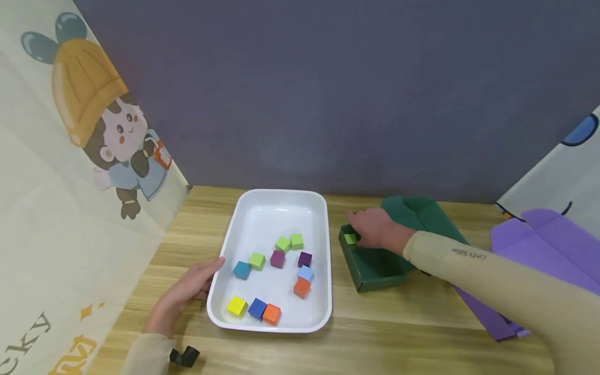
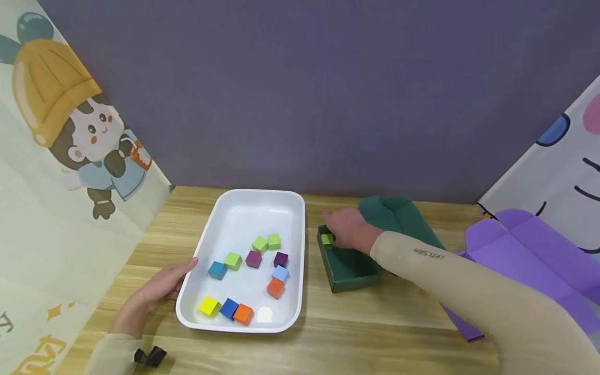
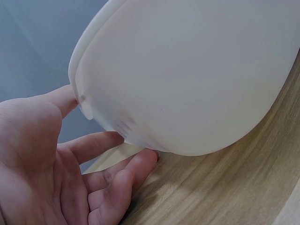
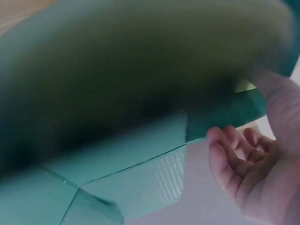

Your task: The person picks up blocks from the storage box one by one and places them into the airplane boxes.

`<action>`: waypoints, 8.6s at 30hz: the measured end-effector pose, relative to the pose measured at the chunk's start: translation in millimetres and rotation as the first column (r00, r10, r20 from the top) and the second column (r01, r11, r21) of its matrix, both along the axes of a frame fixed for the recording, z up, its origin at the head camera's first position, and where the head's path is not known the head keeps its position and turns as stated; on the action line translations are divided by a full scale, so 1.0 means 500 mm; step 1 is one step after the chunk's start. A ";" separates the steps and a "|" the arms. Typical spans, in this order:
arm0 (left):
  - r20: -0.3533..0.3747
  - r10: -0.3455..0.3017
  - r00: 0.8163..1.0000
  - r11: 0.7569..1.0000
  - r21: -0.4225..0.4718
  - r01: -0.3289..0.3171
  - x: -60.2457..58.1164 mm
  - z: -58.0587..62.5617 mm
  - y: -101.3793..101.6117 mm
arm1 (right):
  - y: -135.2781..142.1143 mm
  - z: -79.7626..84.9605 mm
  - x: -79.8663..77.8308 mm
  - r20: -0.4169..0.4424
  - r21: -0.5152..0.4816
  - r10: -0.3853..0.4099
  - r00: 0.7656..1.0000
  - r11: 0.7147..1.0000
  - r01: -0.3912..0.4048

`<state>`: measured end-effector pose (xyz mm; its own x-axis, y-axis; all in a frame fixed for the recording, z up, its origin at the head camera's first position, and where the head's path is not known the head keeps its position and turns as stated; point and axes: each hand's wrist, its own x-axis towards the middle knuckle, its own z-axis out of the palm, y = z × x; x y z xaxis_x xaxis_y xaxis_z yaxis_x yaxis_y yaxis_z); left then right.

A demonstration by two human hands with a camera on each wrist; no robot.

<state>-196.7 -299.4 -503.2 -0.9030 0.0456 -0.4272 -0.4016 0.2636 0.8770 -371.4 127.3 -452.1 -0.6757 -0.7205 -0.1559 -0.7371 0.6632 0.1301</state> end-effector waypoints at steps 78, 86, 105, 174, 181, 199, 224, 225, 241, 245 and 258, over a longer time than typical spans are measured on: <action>-0.010 0.001 1.000 0.997 0.078 0.000 0.006 -0.006 -0.013 | -0.269 0.053 0.029 0.199 -0.013 0.157 0.967 0.987 -0.158; -0.021 -0.014 1.000 0.997 0.076 0.016 0.004 -0.004 -0.005 | -0.295 0.018 0.029 0.211 0.041 0.135 0.968 0.988 -0.146; -0.017 -0.009 1.000 0.997 0.070 0.010 -0.010 -0.007 -0.001 | -0.302 0.040 0.028 0.117 0.174 0.219 0.969 0.956 -0.237; -0.009 0.018 1.000 1.000 0.022 -0.018 -0.004 -0.014 0.000 | 0.079 0.029 0.065 0.096 -0.029 0.226 0.969 0.974 -0.224; 0.002 0.020 1.000 0.999 0.029 -0.021 -0.006 -0.016 -0.001 | 0.074 0.001 0.068 0.034 -0.014 0.243 0.969 0.970 -0.243; 0.003 0.019 1.000 0.999 0.026 -0.020 -0.010 -0.003 0.001 | 0.068 0.025 0.069 0.039 0.015 0.263 0.964 0.965 -0.263; 0.004 0.020 1.000 0.999 0.041 -0.020 -0.004 -0.018 0.001 | 0.036 0.042 0.053 0.070 0.093 0.217 0.974 0.970 -0.223; 0.000 0.015 1.000 0.999 0.041 -0.015 -0.005 -0.016 0.001 | 0.036 0.042 0.052 0.067 0.091 0.214 0.975 0.971 -0.219; 0.004 0.038 0.999 0.999 0.036 -0.038 -0.006 -0.012 0.004 | 0.043 -0.003 0.035 -0.103 0.073 0.351 0.931 0.936 -0.345; 0.005 0.037 0.999 0.999 0.035 -0.037 -0.005 -0.012 0.005 | 0.049 -0.013 0.032 -0.119 0.067 0.384 0.915 0.923 -0.379; 0.007 0.042 0.999 0.999 0.010 -0.042 -0.008 -0.009 0.001 | 0.061 -0.002 0.018 -0.162 0.077 0.407 0.899 0.913 -0.400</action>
